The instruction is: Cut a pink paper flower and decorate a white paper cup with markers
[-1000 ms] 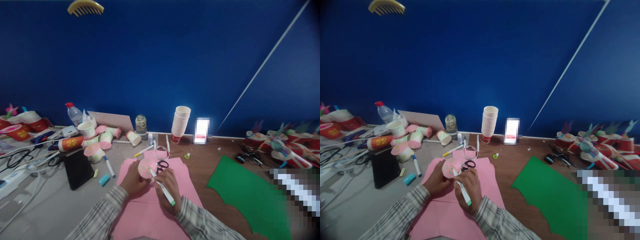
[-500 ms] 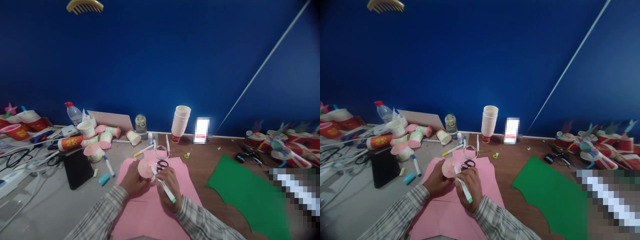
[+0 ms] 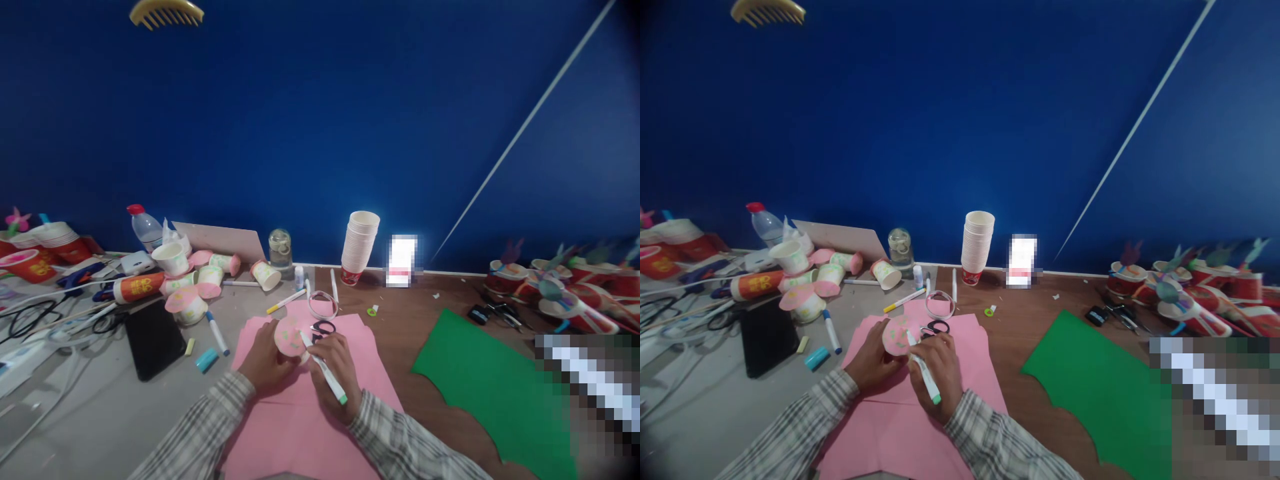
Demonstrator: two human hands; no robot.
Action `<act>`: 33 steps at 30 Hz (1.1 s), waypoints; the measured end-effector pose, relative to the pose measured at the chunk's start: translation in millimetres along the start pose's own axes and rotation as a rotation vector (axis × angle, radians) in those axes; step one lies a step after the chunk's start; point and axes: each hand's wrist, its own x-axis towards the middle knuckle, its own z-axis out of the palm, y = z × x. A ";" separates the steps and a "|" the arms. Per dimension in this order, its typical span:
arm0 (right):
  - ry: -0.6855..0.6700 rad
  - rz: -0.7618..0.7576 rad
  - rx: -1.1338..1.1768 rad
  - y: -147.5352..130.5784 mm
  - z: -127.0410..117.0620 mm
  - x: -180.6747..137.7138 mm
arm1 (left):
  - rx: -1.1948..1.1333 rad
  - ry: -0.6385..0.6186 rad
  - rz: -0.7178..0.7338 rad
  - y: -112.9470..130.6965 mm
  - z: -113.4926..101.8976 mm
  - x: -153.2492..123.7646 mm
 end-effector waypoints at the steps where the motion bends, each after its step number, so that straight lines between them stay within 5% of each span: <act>1: 0.006 -0.006 -0.007 0.0 -0.2 0.0 | 0.002 0.005 0.000 0.0 0.1 -0.2; 33: -0.015 -0.037 0.006 -4.4 -7.8 2.5 | 0.031 0.036 0.033 -0.9 0.0 -1.8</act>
